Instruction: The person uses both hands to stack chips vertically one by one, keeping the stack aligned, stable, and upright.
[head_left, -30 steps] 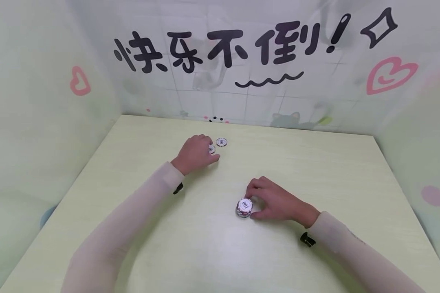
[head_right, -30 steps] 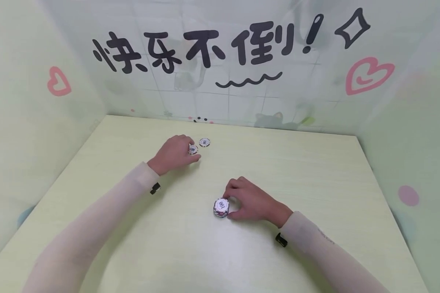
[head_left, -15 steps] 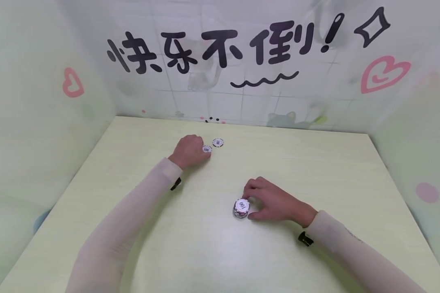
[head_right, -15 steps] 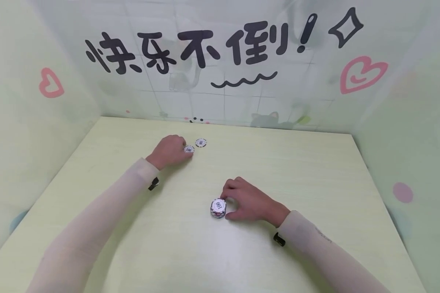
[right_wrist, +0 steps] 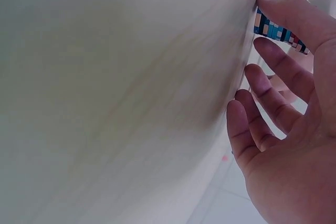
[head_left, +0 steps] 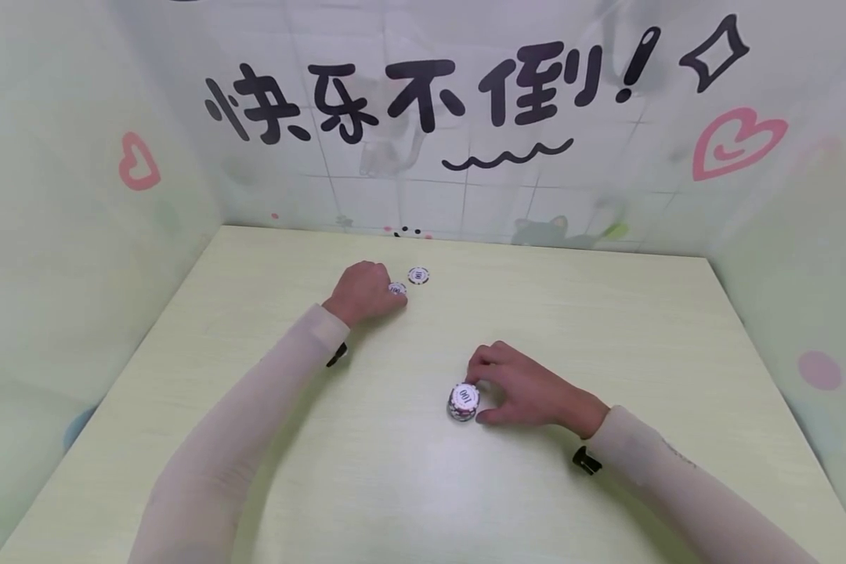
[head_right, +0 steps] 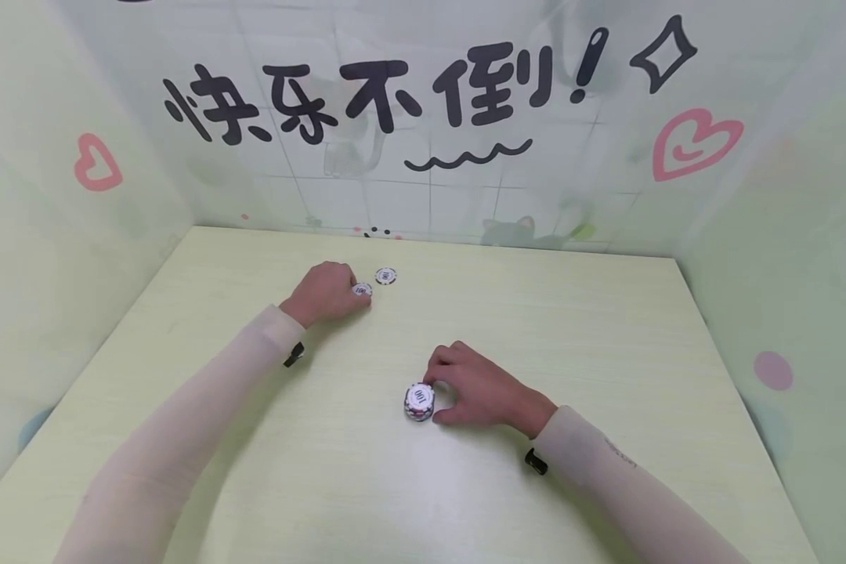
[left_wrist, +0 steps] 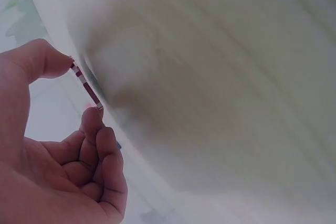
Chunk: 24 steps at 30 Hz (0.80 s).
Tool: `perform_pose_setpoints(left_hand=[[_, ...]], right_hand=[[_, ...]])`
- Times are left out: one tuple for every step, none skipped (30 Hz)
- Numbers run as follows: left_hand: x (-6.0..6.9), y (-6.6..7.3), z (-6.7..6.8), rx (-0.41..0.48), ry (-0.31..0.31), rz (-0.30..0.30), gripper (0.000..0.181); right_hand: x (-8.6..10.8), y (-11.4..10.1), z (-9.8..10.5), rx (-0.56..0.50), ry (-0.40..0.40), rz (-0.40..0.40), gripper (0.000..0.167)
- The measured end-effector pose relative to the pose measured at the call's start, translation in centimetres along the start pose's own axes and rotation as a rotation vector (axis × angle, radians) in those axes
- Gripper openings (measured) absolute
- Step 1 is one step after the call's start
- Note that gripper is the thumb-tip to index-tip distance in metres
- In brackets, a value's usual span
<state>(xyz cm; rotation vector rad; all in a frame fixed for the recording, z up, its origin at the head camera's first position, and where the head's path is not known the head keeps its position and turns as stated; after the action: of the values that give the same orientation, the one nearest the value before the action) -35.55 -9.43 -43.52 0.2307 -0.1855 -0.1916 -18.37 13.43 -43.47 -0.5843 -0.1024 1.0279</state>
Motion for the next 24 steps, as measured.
perform_pose_setpoints(left_hand=[[0.1,0.0,0.0,0.001,0.005,-0.005,0.045],[0.1,0.0,0.1,0.0,0.013,-0.01,0.044],[0.2,0.0,0.1,0.0,0.021,-0.016,0.044],[0.2,0.0,0.2,0.001,0.028,-0.02,0.043],[0.3,0.0,0.2,0.004,0.034,-0.024,0.042],[0.4,0.0,0.3,0.005,0.039,-0.029,0.041],[0.5,0.0,0.3,0.006,0.047,-0.033,0.039],[0.6,0.0,0.4,0.01,0.052,-0.034,0.037],[0.7,0.0,0.5,0.015,0.056,-0.035,0.034],[0.9,0.1,0.5,0.02,0.058,-0.035,0.032],[1.0,0.1,0.5,0.019,0.061,-0.039,0.031],[1.1,0.2,0.5,0.018,0.064,-0.042,0.032],[1.2,0.2,0.5,0.016,0.067,-0.045,0.035],[1.4,0.2,0.5,0.015,0.068,-0.048,0.039],[1.5,0.3,0.6,0.014,0.068,-0.053,0.042],[1.7,0.4,0.6,0.012,0.069,-0.06,0.045],[1.9,0.6,0.6,0.009,0.072,-0.071,0.047],[2.1,0.8,0.7,0.006,0.075,-0.08,0.048],[2.3,1.0,0.8,0.001,0.081,-0.093,0.048],[2.5,1.2,0.9,-0.003,0.086,-0.105,0.049],[2.7,1.4,0.9,-0.004,0.088,-0.115,0.049],[3.0,1.6,1.0,-0.007,0.093,-0.125,0.049],[3.2,1.8,1.1,-0.01,0.096,-0.133,0.049],[3.5,2.0,1.1,-0.013,0.097,-0.137,0.049]], right_hand=[[0.0,0.0,0.0,0.002,-0.001,-0.001,0.033],[0.0,0.0,0.0,0.004,-0.003,-0.001,0.033],[-0.1,0.0,0.0,0.006,-0.005,-0.001,0.033],[-0.1,0.0,0.0,0.007,-0.007,-0.002,0.033],[-0.1,0.0,-0.1,0.007,-0.01,-0.005,0.033],[-0.1,0.0,0.0,0.007,-0.014,-0.009,0.033],[-0.1,0.0,0.0,0.006,-0.016,-0.011,0.033],[-0.1,0.0,0.0,0.005,-0.019,-0.013,0.033],[-0.1,0.0,0.0,0.004,-0.022,-0.016,0.033],[-0.1,0.0,0.0,0.004,-0.024,-0.019,0.033],[-0.1,0.0,0.0,0.004,-0.025,-0.018,0.032],[-0.1,0.0,-0.1,0.004,-0.025,-0.017,0.032],[-0.1,0.0,-0.1,0.003,-0.024,-0.016,0.032],[-0.1,0.0,-0.1,0.004,-0.024,-0.015,0.032],[-0.1,0.0,-0.1,0.004,-0.023,-0.014,0.032],[-0.1,0.0,-0.1,0.003,-0.023,-0.015,0.032],[-0.1,-0.1,-0.1,0.003,-0.023,-0.015,0.032],[-0.1,-0.1,-0.1,0.004,-0.024,-0.019,0.032],[-0.1,-0.1,0.0,0.004,-0.025,-0.021,0.032],[-0.2,-0.1,0.0,0.003,-0.024,-0.018,0.032],[-0.2,-0.1,0.0,0.002,-0.023,-0.015,0.032],[-0.1,-0.1,0.0,0.001,-0.023,-0.016,0.031],[-0.1,-0.1,0.0,-0.001,-0.023,-0.017,0.031],[-0.1,-0.1,0.0,-0.003,-0.022,-0.017,0.031]])
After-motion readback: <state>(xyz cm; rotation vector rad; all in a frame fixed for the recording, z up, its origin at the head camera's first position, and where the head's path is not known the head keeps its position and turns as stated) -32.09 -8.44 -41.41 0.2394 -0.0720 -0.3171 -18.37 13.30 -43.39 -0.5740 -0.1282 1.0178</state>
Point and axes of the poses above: each hand's wrist, its own x-axis away from the middle knuckle, its own z-axis out of the back of the hand, y = z × x, the point moved 7 cm from there along -x, towards the middle knuckle, and after that the axes turned 11 degrees about z, right-handed, at the moved point
